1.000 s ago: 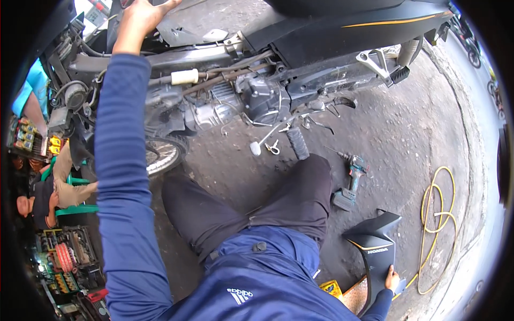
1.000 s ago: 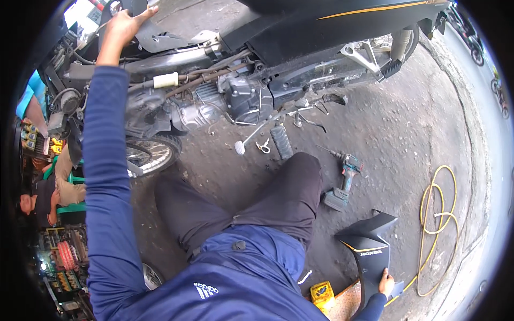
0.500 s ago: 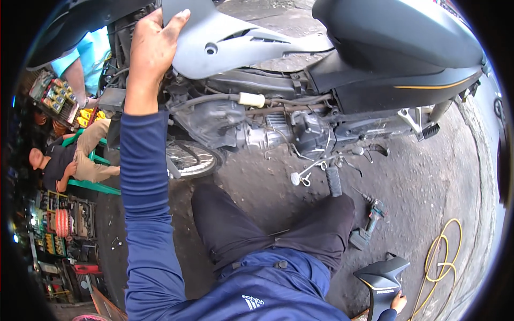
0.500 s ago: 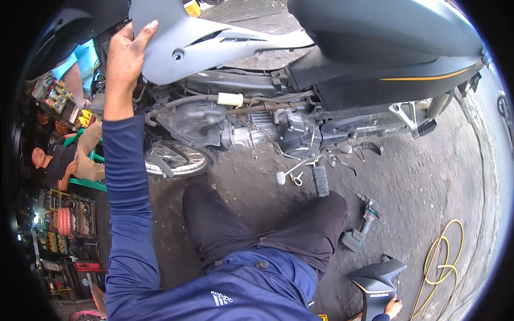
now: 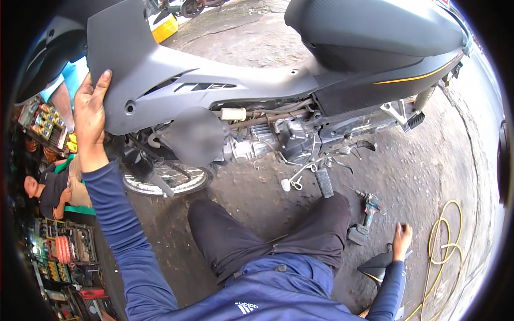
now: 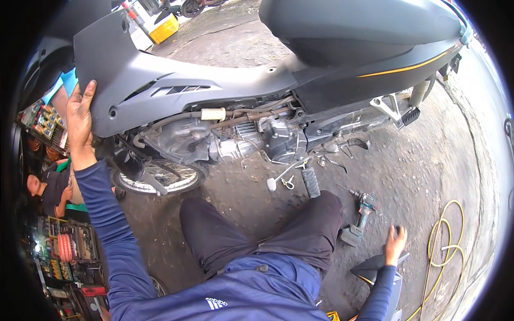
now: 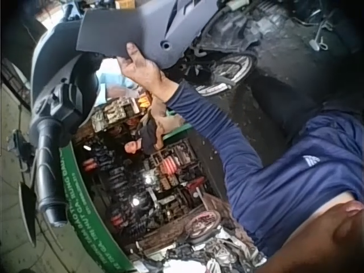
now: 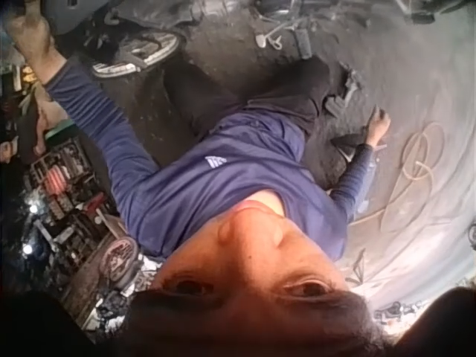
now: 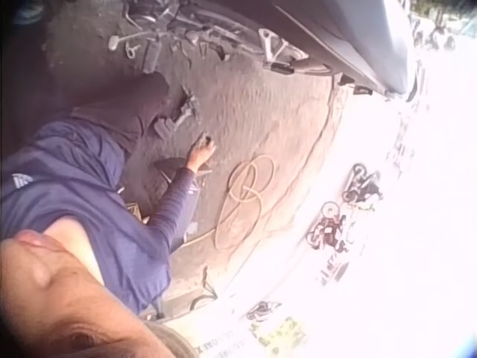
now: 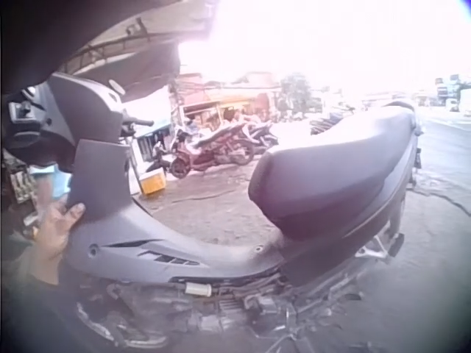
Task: The recorder uses an impact driver and a screwdriver to remove and install plastic fairing panels on a motorcycle.
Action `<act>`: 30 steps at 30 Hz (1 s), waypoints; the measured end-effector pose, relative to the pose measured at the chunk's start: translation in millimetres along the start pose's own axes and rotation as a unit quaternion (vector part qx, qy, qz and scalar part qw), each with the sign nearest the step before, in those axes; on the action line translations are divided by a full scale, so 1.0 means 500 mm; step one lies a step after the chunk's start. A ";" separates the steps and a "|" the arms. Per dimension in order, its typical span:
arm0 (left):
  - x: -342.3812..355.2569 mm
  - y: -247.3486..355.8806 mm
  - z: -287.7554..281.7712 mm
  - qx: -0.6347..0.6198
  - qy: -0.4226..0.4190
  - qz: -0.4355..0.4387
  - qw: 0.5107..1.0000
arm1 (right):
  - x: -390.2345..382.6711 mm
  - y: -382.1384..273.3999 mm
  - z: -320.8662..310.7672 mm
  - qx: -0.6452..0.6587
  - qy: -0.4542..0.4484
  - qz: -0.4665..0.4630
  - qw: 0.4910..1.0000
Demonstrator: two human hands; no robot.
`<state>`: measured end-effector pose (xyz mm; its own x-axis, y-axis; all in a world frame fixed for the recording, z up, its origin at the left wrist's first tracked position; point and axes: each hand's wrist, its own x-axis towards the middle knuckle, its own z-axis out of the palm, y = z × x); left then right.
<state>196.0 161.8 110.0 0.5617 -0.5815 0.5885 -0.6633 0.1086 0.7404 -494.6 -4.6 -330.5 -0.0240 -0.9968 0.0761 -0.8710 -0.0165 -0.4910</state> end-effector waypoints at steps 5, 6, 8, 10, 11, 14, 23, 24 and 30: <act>0.005 0.001 -0.013 0.034 -0.007 0.003 0.999 | 0.086 -0.473 0.017 0.366 -0.032 -0.057 0.928; 0.002 -0.001 -0.017 0.040 -0.005 0.011 0.999 | 0.098 -0.573 0.012 0.408 -0.079 -0.103 0.904; -0.002 -0.006 -0.019 0.043 -0.005 0.018 0.999 | 0.132 -0.739 0.017 0.463 -0.109 -0.181 0.861; 0.004 -0.019 -0.010 0.072 -0.026 0.036 0.996 | 0.176 -0.859 0.052 0.482 -0.050 -0.219 0.847; 0.004 -0.022 -0.006 0.068 -0.033 0.038 0.996 | 0.192 -0.900 0.060 0.466 -0.050 -0.228 0.853; -0.013 -0.025 -0.025 0.099 -0.010 0.032 0.994 | 0.209 -0.977 0.079 0.380 -0.027 -0.241 0.892; 0.015 -0.091 -0.129 0.215 -0.009 0.062 0.975 | 0.226 -0.852 0.023 0.462 -0.200 -0.271 0.821; 0.016 -0.112 -0.162 0.305 -0.054 0.099 0.946 | 0.202 -0.791 0.010 0.464 -0.152 -0.251 0.836; -0.254 -0.039 0.010 0.427 0.181 0.431 0.774 | 0.117 -0.063 0.202 0.105 0.095 0.048 0.989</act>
<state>135.2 229.2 19.2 -0.2734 -0.3095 0.9107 -0.8667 -0.3314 -0.3728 -419.1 -70.4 -398.1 -0.2107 -0.9620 0.1734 -0.7394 0.0408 -0.6721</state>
